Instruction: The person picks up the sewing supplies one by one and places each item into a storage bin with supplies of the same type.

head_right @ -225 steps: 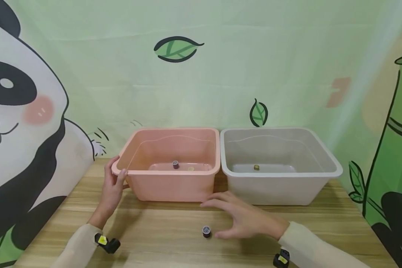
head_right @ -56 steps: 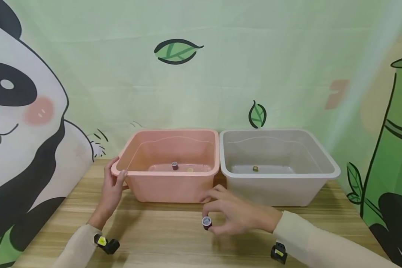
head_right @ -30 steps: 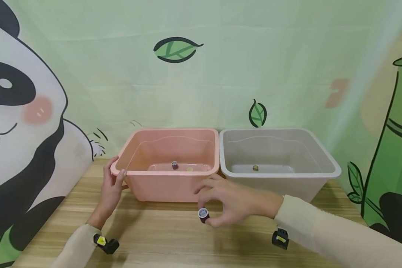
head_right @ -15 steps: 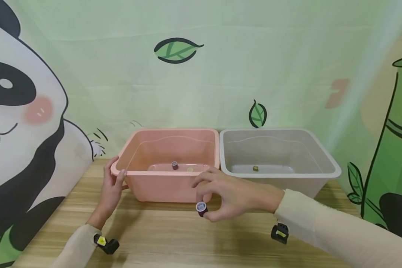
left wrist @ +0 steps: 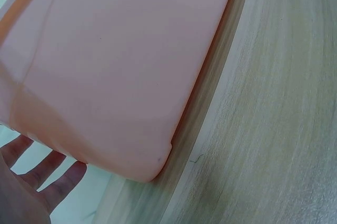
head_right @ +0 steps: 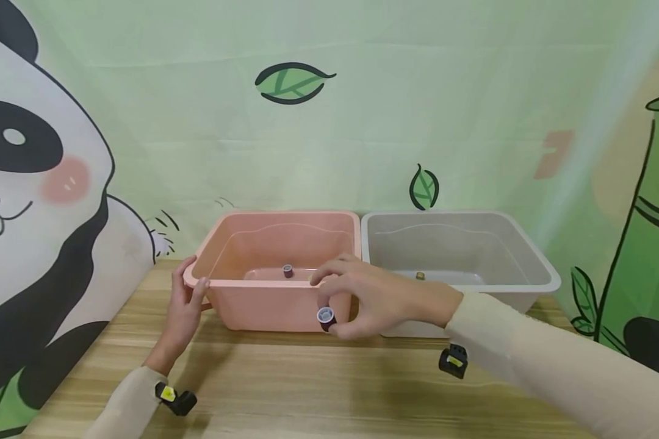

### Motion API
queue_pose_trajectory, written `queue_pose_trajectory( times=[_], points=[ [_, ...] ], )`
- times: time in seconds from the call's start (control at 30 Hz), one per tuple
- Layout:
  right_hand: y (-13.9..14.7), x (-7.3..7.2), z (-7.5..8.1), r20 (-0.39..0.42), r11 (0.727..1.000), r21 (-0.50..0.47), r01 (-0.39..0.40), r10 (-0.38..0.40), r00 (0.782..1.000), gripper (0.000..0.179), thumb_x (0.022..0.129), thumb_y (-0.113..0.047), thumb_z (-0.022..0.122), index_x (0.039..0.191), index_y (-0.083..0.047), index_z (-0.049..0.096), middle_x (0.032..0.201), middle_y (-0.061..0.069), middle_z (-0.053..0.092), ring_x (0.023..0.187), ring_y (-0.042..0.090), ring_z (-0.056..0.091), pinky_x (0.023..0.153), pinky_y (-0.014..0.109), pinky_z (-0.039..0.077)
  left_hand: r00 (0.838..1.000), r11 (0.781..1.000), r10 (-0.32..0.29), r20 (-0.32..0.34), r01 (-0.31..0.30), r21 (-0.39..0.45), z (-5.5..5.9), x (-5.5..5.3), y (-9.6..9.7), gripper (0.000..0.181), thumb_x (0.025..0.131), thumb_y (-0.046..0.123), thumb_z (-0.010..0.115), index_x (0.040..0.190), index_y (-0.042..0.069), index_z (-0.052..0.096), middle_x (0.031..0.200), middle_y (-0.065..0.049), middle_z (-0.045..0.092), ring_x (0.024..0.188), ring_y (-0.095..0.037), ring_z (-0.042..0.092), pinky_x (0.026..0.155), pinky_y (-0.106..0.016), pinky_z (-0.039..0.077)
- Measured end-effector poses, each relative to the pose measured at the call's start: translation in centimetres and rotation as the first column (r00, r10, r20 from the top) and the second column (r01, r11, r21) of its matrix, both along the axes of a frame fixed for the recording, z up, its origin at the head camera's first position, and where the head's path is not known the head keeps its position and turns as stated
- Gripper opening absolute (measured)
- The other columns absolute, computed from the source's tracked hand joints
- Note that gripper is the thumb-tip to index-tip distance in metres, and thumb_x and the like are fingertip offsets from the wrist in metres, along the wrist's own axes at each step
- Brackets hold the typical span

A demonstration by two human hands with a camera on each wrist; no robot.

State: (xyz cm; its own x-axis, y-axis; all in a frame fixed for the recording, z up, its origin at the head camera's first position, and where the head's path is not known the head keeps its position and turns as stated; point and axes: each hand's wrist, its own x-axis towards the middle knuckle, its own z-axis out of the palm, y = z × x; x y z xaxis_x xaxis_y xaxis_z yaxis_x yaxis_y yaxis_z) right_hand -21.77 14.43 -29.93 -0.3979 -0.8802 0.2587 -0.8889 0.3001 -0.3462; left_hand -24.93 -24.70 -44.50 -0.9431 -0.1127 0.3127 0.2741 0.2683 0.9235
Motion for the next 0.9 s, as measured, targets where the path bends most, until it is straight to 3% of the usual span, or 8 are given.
queue_pose_trajectory(
  times=[0.13,0.33,0.6,0.9],
  points=[
    [-0.1,-0.5,0.4,-0.025,1.0,-0.012,-0.012,0.011,1.0,0.022,0.08,-0.02,0.082,0.095,-0.027,0.067,0.136,0.003,0.058,0.129,0.022,0.048,0.101,0.047,0.046,1.0,1.0,-0.001,-0.001,0.001,0.0,0.1,0.0,0.0,0.061,0.109,0.028,0.051,0.16,0.036,0.019,0.163,-0.007,0.032,0.133,-0.035,0.051,0.085,-0.026,0.058],
    [-0.4,-1.0,0.9,-0.017,1.0,0.002,0.0,0.0,1.0,0.019,0.081,-0.023,0.082,0.094,-0.027,0.068,0.137,0.004,0.058,0.127,0.024,0.049,0.097,0.046,0.048,1.0,1.0,0.007,0.013,-0.007,-0.009,0.2,0.1,0.0,0.062,0.107,0.039,0.053,0.159,0.04,0.019,0.163,-0.006,0.034,0.133,-0.034,0.052,0.087,-0.029,0.058],
    [-1.0,-2.9,1.2,-0.067,0.999,-0.054,0.001,-0.005,0.998,0.021,0.077,-0.021,0.082,0.096,-0.022,0.072,0.13,0.004,0.061,0.126,0.025,0.052,0.098,0.046,0.049,1.0,1.0,0.002,0.005,-0.002,-0.006,0.1,0.0,-0.1,0.063,0.107,0.04,0.054,0.159,0.038,0.019,0.163,-0.006,0.033,0.133,-0.034,0.051,0.087,-0.029,0.058],
    [-1.7,-4.5,1.4,0.005,0.996,-0.015,0.087,-0.087,0.996,0.016,0.083,-0.025,0.079,0.097,-0.023,0.072,0.138,0.005,0.058,0.13,0.028,0.048,0.102,0.054,0.047,1.0,1.0,0.0,-0.006,0.0,0.025,0.2,0.0,0.1,0.062,0.108,0.032,0.054,0.16,0.033,0.021,0.162,-0.01,0.036,0.131,-0.034,0.052,0.083,-0.027,0.059]
  ],
)
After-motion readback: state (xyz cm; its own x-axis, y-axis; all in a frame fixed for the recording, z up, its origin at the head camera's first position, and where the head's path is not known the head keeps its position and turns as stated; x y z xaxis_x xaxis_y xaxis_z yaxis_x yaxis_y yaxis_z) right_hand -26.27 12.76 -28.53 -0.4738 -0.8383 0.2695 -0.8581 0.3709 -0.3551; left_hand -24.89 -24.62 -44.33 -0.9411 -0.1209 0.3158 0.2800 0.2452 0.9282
